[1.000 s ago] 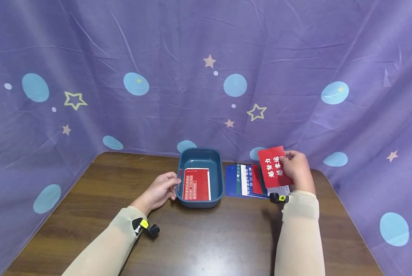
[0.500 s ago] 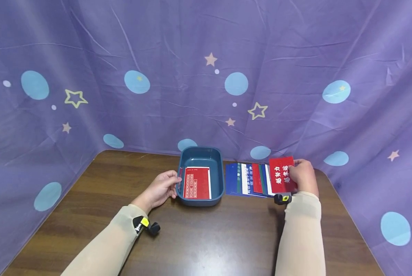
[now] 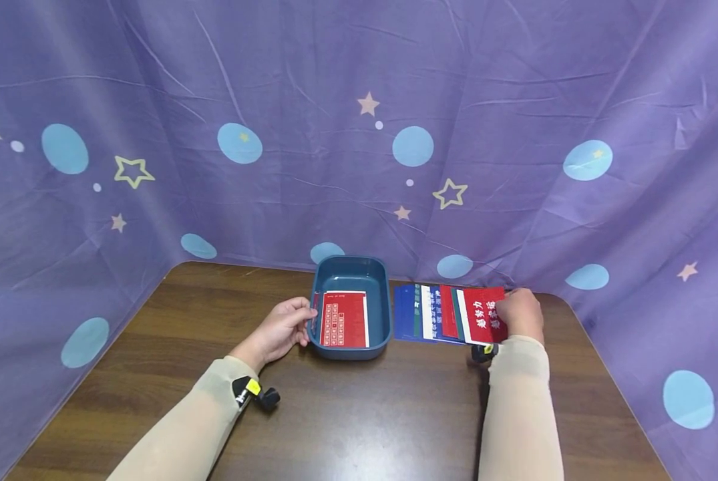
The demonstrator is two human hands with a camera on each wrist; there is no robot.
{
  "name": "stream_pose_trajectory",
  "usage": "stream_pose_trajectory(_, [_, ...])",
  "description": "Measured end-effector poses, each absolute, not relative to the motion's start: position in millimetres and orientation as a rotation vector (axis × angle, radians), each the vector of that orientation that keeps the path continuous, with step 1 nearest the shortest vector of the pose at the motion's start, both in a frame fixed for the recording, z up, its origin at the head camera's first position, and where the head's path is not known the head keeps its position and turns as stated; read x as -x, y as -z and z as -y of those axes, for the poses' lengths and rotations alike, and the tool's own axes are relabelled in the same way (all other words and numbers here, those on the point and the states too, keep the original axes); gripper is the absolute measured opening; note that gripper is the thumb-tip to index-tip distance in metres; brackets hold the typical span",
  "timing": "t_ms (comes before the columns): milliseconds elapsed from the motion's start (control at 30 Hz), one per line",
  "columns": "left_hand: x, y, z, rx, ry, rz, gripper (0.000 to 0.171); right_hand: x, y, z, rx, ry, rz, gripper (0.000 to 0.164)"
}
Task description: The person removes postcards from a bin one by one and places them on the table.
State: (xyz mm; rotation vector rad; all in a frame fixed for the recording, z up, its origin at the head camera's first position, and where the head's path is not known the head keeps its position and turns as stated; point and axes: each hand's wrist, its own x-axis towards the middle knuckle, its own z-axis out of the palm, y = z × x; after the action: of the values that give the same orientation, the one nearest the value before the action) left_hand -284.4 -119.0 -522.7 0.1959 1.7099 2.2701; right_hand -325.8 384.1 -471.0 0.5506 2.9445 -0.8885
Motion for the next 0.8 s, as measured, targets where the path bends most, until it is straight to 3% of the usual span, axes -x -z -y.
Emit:
stream_pose_trajectory(500, [285,523,117,-0.205,-2.273,-1.692,0.013,328,473,-376,-0.637,0.711,-2.875,0.034])
stream_pose_trajectory(633, [286,523,118,-0.209,-2.271,-1.696,0.013,330,466,-375,-0.501,0.789,-2.941,0.03])
stream_pose_trajectory(800, [285,523,120,-0.192,-2.275,-1.694,0.014,330,442,-358,-0.26,0.935,-2.997,0.036])
